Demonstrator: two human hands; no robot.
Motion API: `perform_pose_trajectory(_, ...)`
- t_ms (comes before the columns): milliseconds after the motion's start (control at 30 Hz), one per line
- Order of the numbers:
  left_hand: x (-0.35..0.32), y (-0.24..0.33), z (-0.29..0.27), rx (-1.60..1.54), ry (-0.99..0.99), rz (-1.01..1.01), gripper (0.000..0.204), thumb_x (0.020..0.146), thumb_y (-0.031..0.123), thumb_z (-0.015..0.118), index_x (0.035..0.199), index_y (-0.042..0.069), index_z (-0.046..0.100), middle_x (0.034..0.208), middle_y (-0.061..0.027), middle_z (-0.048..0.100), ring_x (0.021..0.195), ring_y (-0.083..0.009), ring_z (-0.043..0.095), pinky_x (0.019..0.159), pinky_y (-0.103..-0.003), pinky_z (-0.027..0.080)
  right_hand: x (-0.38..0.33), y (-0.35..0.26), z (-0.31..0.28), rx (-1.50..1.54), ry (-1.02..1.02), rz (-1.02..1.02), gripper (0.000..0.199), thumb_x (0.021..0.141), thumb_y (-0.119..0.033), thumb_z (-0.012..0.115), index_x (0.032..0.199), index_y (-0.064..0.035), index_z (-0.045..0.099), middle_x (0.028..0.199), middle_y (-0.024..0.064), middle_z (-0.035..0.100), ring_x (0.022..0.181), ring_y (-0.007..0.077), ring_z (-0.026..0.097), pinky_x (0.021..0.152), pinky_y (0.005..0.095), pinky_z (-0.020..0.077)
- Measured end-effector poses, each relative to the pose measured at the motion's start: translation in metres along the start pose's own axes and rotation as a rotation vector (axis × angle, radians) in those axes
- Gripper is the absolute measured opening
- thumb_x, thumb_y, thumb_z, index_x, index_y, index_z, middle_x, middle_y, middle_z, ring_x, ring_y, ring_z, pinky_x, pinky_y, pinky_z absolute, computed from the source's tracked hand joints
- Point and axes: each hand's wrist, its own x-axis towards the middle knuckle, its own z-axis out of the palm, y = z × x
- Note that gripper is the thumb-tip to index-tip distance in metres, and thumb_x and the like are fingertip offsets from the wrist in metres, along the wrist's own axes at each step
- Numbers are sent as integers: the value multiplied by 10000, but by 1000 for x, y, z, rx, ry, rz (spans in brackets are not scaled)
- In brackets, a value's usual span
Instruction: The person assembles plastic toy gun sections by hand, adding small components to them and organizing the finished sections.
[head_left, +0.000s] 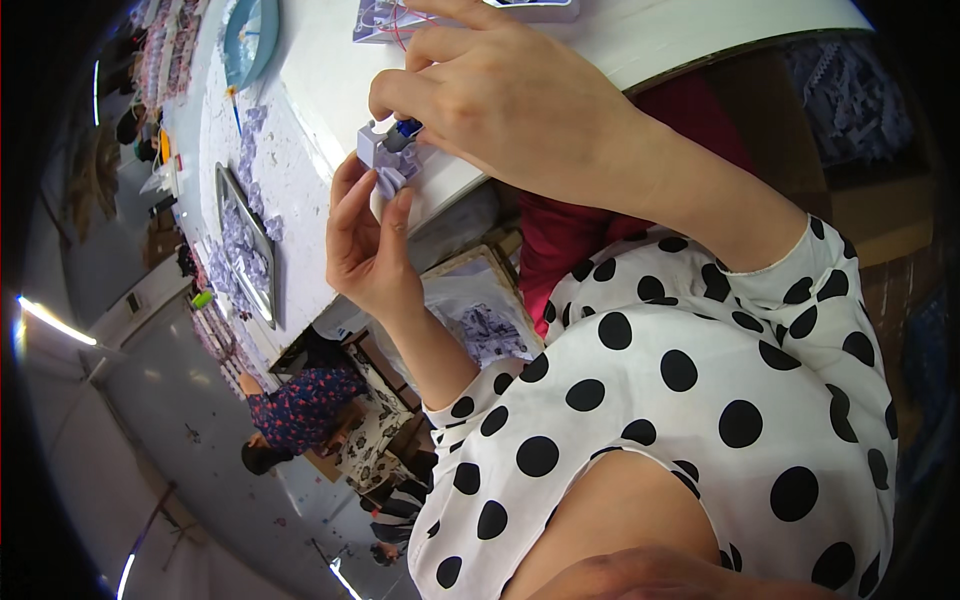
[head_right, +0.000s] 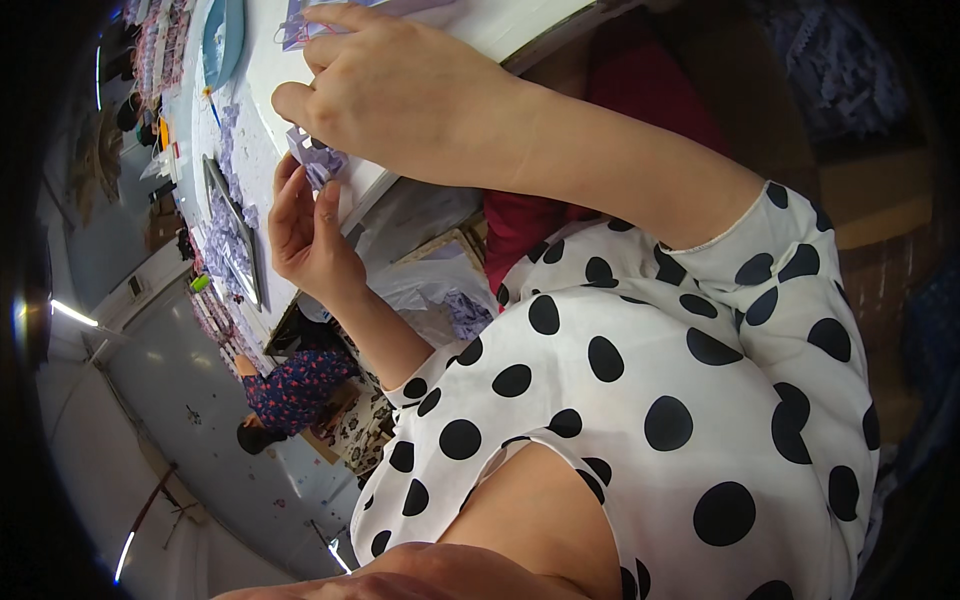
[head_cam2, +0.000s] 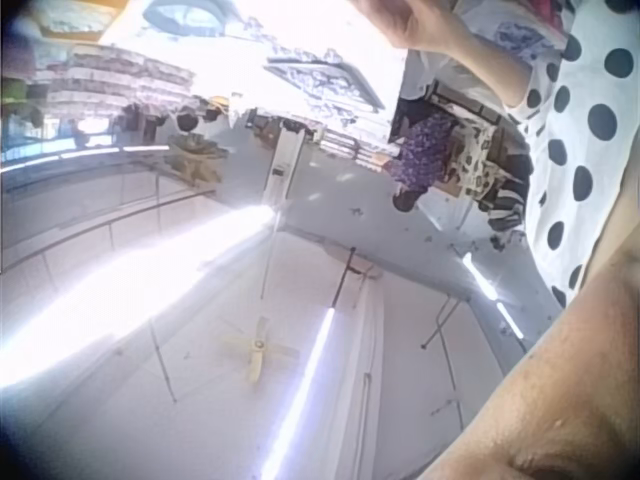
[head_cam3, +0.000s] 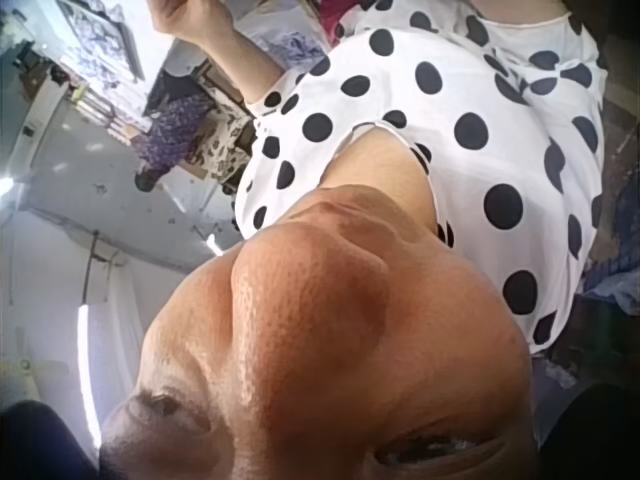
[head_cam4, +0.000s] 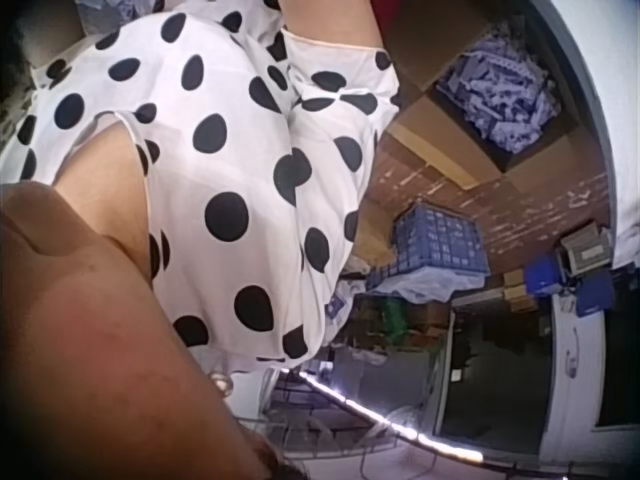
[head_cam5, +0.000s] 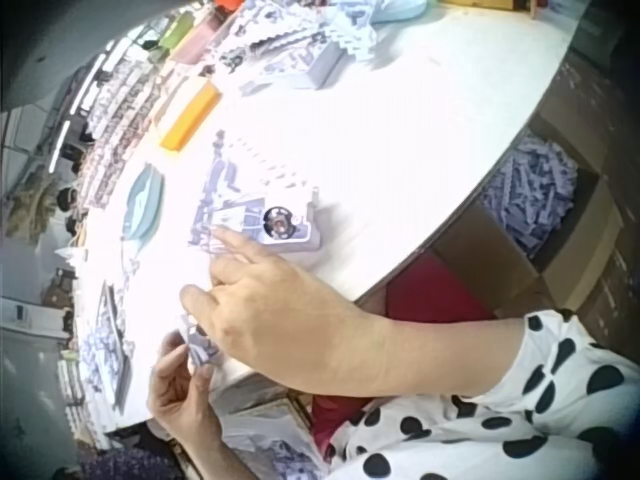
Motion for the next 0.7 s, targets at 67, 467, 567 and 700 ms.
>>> perform_pose_trajectory(67, 1, 1, 0, 5, -1, 9, 296, 855, -136, 706, 1144, -89, 667, 1366, -276, 588, 1252, -327, 609, 1059, -418, 518, 0, 0, 0, 18, 9, -2, 115, 886, -72, 572, 964, 8, 601, 803, 118, 640, 912, 245, 655, 1160, 429, 376)
perform_pose_trajectory(467, 16, 12, -9, 320, -217, 173, 351, 801, -116, 771, 1138, -28, 733, 1341, -208, 635, 1230, -294, 616, 1032, -396, 505, -3, -3, -13, -164, -13, -1, 40, 849, -111, 585, 835, -74, 576, 660, 52, 560, 848, 218, 614, 1122, 464, 395)
perform_pose_trajectory(567, 18, 13, -9, 293, -173, 144, 357, 750, -80, 816, 1074, 64, 778, 1251, -163, 691, 1183, -277, 641, 1000, -381, 524, -2, -3, -11, -194, -29, -10, 53, 846, -117, 588, 804, -91, 568, 674, 45, 557, 840, 205, 604, 1124, 471, 391)
perform_pose_trajectory(700, 25, 16, -15, 417, -262, 216, 383, 721, -81, 817, 1071, 72, 780, 1227, -148, 708, 1141, -283, 656, 949, -371, 540, -1, -7, -12, -175, -37, -31, 64, 856, -137, 608, 811, -107, 574, 723, 28, 561, 847, 193, 595, 1125, 495, 385)
